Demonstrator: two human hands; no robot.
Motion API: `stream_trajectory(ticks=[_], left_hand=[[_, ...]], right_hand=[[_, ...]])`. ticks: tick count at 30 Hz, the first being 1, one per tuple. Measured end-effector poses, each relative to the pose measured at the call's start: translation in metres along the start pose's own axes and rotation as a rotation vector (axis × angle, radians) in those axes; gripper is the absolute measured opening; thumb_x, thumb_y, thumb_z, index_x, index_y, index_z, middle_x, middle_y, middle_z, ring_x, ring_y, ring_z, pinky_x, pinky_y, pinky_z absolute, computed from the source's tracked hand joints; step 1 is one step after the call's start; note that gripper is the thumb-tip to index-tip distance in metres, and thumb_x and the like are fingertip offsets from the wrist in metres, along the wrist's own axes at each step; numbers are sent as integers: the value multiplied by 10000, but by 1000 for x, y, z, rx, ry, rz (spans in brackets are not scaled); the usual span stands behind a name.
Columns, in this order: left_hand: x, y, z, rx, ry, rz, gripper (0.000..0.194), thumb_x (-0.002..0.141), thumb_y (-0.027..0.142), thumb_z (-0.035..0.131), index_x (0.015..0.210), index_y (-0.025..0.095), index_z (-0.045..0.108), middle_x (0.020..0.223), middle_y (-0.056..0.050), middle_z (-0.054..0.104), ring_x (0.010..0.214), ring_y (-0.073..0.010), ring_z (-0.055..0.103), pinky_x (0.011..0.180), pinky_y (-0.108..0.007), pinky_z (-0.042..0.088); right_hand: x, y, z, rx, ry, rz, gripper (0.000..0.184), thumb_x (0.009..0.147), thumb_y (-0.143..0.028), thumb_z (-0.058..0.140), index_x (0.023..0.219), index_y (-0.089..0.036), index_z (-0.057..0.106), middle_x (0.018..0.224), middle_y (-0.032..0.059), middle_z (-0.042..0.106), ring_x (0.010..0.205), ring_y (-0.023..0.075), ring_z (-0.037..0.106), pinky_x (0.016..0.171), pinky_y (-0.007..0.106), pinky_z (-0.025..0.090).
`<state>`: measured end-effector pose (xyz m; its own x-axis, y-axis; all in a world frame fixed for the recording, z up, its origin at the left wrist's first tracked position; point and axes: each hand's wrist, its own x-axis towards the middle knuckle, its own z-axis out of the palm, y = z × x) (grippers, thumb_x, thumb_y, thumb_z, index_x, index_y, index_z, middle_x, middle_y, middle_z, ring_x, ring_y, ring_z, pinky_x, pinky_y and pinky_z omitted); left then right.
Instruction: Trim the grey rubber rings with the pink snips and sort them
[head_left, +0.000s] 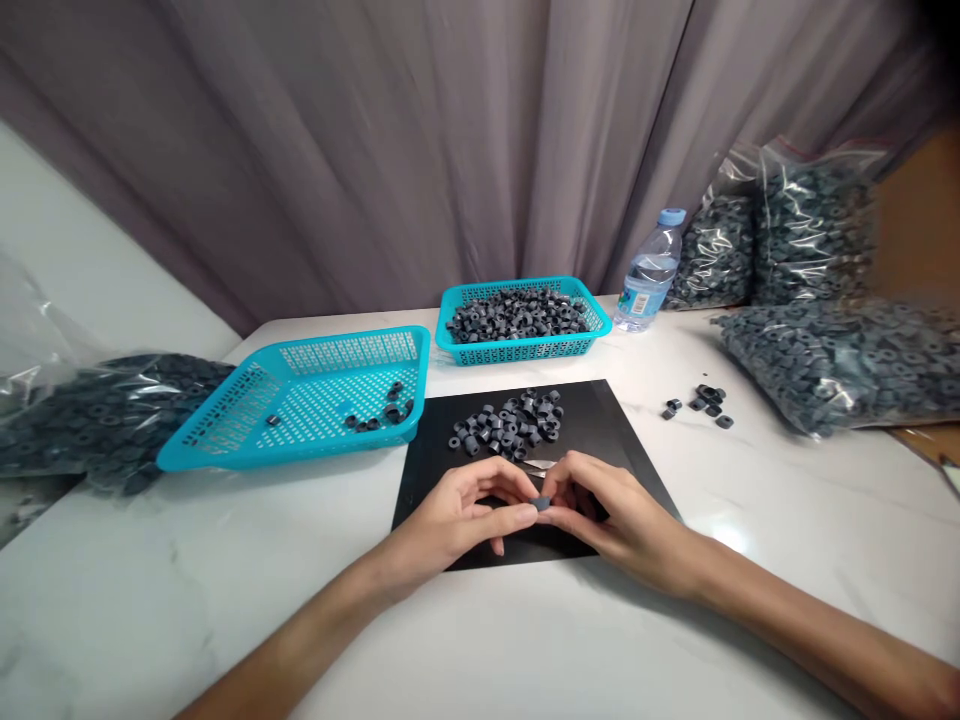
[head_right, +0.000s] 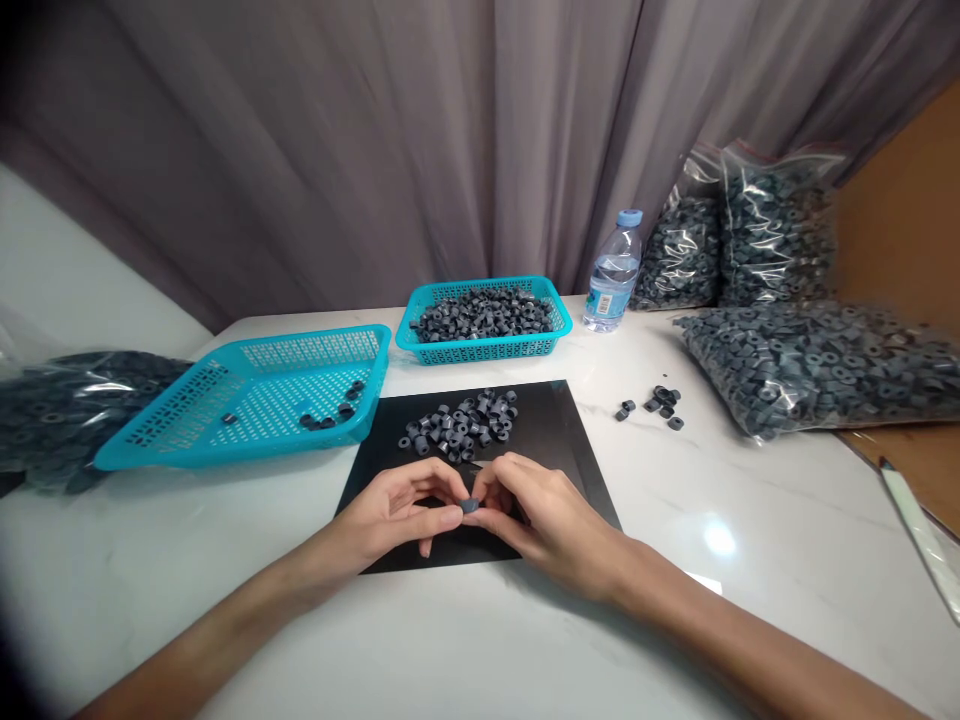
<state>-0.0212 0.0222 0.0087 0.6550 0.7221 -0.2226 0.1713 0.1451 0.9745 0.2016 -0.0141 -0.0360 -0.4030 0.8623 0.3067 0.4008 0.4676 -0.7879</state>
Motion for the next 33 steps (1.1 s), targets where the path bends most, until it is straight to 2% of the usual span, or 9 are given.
stream_trajectory(ticks=[11, 13, 15, 19, 22, 25, 27, 29, 33], left_hand=[[5, -12, -2, -18, 67, 2, 229, 808, 357, 813, 888, 168, 712, 894, -35, 675, 804, -163, 619, 561, -216, 481], [3, -12, -3, 43, 92, 2, 235, 820, 382, 800, 890, 173, 717, 903, -36, 688, 737, -146, 613, 558, -229, 473], [0, -11, -4, 215, 146, 70, 199, 861, 384, 761, 885, 189, 724, 914, -39, 709, 718, -149, 621, 583, -255, 481], [-6, -8, -13, 706, 421, 421, 125, 963, 292, 638, 897, 243, 732, 978, -46, 759, 912, -209, 684, 694, -301, 501], [-9, -3, -30, 893, 714, 525, 124, 984, 292, 609, 941, 259, 720, 1038, -40, 773, 969, -217, 693, 728, -310, 510], [-11, 5, -47, 1016, 995, 459, 130, 973, 335, 626, 969, 253, 727, 1032, -34, 780, 847, -207, 695, 732, -319, 501], [-11, 10, -55, 1077, 1102, 357, 135, 957, 351, 647, 965, 246, 731, 932, -26, 785, 715, -194, 676, 670, -313, 472], [-11, 12, -57, 1123, 1138, 277, 128, 946, 355, 660, 941, 244, 722, 859, -14, 781, 665, -190, 670, 627, -301, 435], [-10, 12, -57, 1205, 1168, 220, 86, 947, 334, 653, 926, 261, 693, 859, -4, 772, 770, -211, 712, 623, -284, 396]], right_hand=[[0, 1, -1, 17, -31, 1, 137, 1011, -355, 582, 1007, -218, 578, 820, -1, 581, 696, 129, 520, 599, 247, 422], [0, 1, 0, 22, -34, 21, 144, 1000, -360, 603, 999, -219, 573, 818, -6, 583, 704, 129, 523, 606, 247, 420], [1, 1, 0, 22, -31, 41, 158, 993, -370, 618, 975, -220, 571, 817, -7, 584, 705, 129, 525, 607, 246, 418], [2, -1, 1, -53, -3, 26, 154, 1014, -340, 582, 926, -214, 576, 803, 5, 584, 724, 144, 540, 627, 262, 421], [4, -6, 0, -172, -45, -30, 160, 1011, -347, 586, 917, -218, 583, 844, 26, 614, 826, 185, 555, 720, 311, 444], [5, -8, 0, -288, -92, -25, 158, 993, -375, 615, 940, -228, 592, 948, 42, 634, 921, 219, 560, 779, 357, 445], [5, -7, 1, -344, -61, -4, 139, 1005, -355, 592, 956, -224, 584, 946, 47, 632, 913, 223, 564, 758, 360, 437], [5, -4, 3, -393, -17, -9, 121, 1018, -332, 564, 982, -217, 576, 935, 55, 630, 896, 225, 566, 741, 363, 434], [3, 3, 6, -449, 14, -34, 183, 1037, -321, 515, 1182, -219, 561, 1073, 97, 617, 974, 251, 577, 773, 392, 463]])
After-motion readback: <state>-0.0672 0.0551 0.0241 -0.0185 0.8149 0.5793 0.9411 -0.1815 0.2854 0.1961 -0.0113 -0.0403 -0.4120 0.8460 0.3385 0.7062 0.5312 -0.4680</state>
